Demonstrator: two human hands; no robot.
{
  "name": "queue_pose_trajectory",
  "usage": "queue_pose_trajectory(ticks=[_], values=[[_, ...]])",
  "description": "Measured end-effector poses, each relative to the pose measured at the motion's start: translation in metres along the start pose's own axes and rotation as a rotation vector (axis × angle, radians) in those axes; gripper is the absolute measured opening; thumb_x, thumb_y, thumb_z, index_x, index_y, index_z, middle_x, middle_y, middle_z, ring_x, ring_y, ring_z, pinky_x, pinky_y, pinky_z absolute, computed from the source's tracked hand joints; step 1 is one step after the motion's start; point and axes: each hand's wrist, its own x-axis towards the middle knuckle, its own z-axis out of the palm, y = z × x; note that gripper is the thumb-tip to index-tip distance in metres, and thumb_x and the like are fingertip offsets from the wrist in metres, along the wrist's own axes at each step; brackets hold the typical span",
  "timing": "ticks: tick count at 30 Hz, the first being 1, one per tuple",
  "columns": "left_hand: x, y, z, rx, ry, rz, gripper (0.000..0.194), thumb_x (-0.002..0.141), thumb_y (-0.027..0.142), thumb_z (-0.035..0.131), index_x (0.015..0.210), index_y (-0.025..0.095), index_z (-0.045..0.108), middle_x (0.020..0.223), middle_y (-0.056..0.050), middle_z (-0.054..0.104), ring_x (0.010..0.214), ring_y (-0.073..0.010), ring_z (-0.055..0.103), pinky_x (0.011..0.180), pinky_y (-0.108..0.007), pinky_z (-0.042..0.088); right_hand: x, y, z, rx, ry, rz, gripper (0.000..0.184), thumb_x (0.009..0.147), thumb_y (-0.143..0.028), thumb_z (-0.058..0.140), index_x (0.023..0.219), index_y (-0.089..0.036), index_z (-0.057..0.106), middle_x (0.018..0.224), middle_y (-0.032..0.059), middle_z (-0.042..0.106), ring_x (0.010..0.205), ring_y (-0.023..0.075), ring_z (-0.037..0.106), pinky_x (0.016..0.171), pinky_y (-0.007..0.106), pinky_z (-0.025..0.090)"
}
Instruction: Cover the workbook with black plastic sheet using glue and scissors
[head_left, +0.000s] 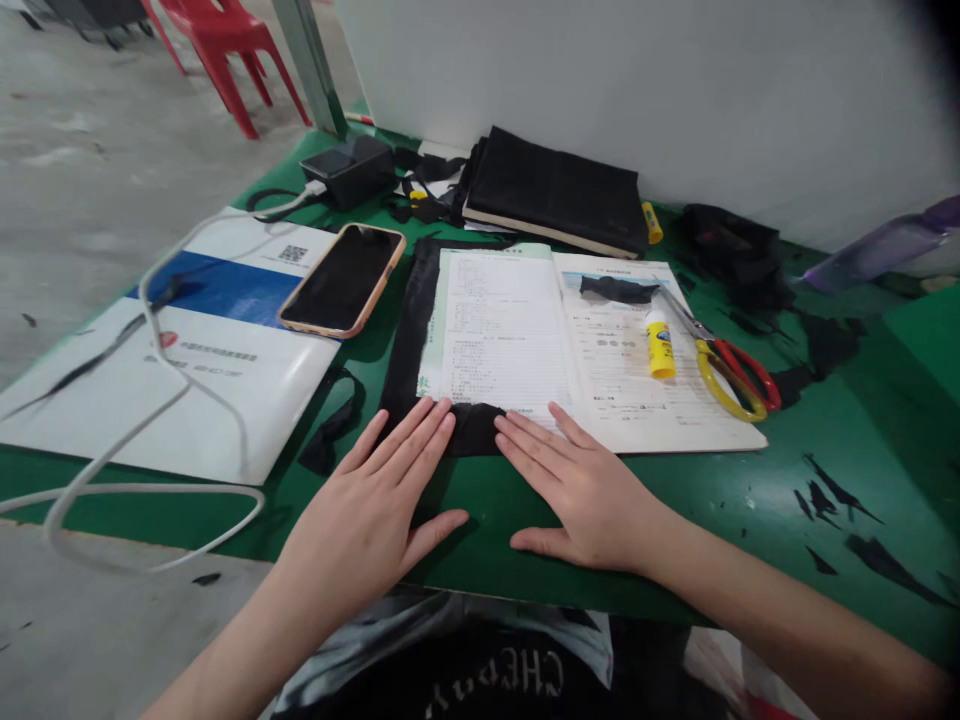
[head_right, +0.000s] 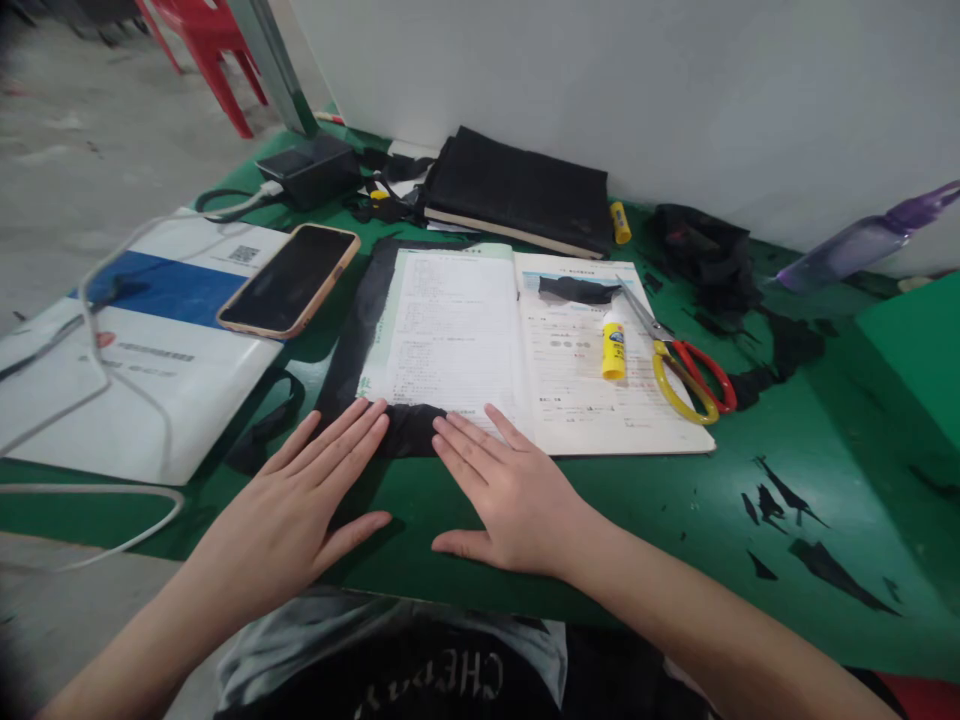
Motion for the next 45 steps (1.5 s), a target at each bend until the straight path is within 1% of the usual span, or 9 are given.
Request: queue_pose_trajectory(ticks=[9,15,19,24,27,31,35,41,45], values=[[0.003,-0.001,0.002,-0.004,-0.044,0.017,0.078,0.091,0.063,0.038,0.15,0.014,0.023,0.156,-0.009,0.024,0.143,-0.0269,0.026,0.115,-0.046,0.026,-0.001,0.0,0.0,0.032,-0.029,0.005,0.083,0.09,-0.062,0.04,0.145,-0.001,0.031,0.153,0.018,0.024,0.144,0.0272,0.018,0.118,0.05,0.021],[0.002,-0.001,0.0,-0.016,-0.047,0.019,0.079,0.09,0.063,0.038,0.15,0.014,0.022,0.156,-0.009,0.025,0.143,-0.0277,0.026,0.115,-0.047,0.026,-0.001,-0.001,0.0,0.038,-0.04,0.008,0.084,0.09,-0.062,0.038,0.146,-0.001,0.028,0.154,0.0184,0.022,0.145,0.0274,0.016,0.119,0.05,0.02],[0.001,-0.001,0.001,-0.011,-0.041,0.018,0.079,0.091,0.063,0.037,0.151,0.015,0.019,0.156,-0.009,0.025,0.143,-0.0263,0.026,0.116,-0.046,0.024,-0.001,-0.001,-0.007,0.073,0.056,0.069,0.07,0.095,-0.048,0.041,0.146,-0.002,0.027,0.153,0.0167,0.028,0.144,0.023,0.02,0.119,0.048,0.022],[0.001,0.0,0.002,0.005,-0.02,-0.001,0.083,0.091,0.064,0.034,0.151,0.012,0.013,0.156,-0.011,0.022,0.144,-0.0255,0.024,0.115,-0.045,0.025,-0.005,0.007,-0.013,0.122,0.255,0.181,0.052,0.095,-0.026,0.044,0.145,-0.014,0.032,0.143,0.0107,0.047,0.138,0.0191,0.036,0.117,0.051,0.026],[0.001,0.001,0.003,0.009,-0.009,-0.01,0.085,0.09,0.065,0.034,0.151,0.009,0.013,0.156,-0.014,0.022,0.144,-0.0265,0.023,0.115,-0.045,0.025,-0.007,0.014,-0.012,0.097,0.199,0.184,0.053,0.095,-0.03,0.046,0.144,-0.013,0.035,0.144,0.0109,0.045,0.139,0.0214,0.033,0.118,0.052,0.023],[0.002,0.0,0.004,0.001,-0.02,-0.012,0.084,0.09,0.065,0.035,0.151,0.011,0.016,0.156,-0.013,0.023,0.143,-0.0275,0.025,0.115,-0.046,0.027,-0.007,0.019,-0.008,0.064,0.084,0.161,0.061,0.094,-0.039,0.046,0.148,-0.015,0.029,0.149,0.0104,0.037,0.141,0.0237,0.029,0.117,0.055,0.021],[0.003,-0.001,0.004,-0.008,-0.032,-0.014,0.084,0.089,0.066,0.036,0.151,0.012,0.018,0.156,-0.012,0.024,0.143,-0.0286,0.024,0.114,-0.048,0.028,-0.006,0.019,-0.005,0.026,0.051,0.165,0.059,0.096,-0.041,0.042,0.147,-0.015,0.031,0.15,0.01,0.035,0.142,0.0239,0.027,0.117,0.056,0.019],[0.004,0.0,0.003,-0.011,-0.028,-0.003,0.084,0.089,0.065,0.037,0.151,0.013,0.015,0.156,-0.011,0.023,0.143,-0.029,0.024,0.114,-0.049,0.028,-0.001,0.014,-0.007,0.085,0.15,0.239,0.042,0.097,-0.029,0.04,0.137,-0.015,0.044,0.14,0.0087,0.051,0.135,0.0206,0.04,0.118,0.053,0.02],[0.003,0.001,0.002,-0.04,0.02,-0.058,0.088,0.089,0.064,0.038,0.152,0.011,0.008,0.158,-0.014,0.014,0.144,-0.031,0.022,0.113,-0.047,0.031,0.006,0.015,-0.008,0.136,0.21,0.253,0.036,0.096,-0.02,0.041,0.131,-0.019,0.049,0.129,0.0066,0.06,0.127,0.0189,0.05,0.117,0.053,0.025]])
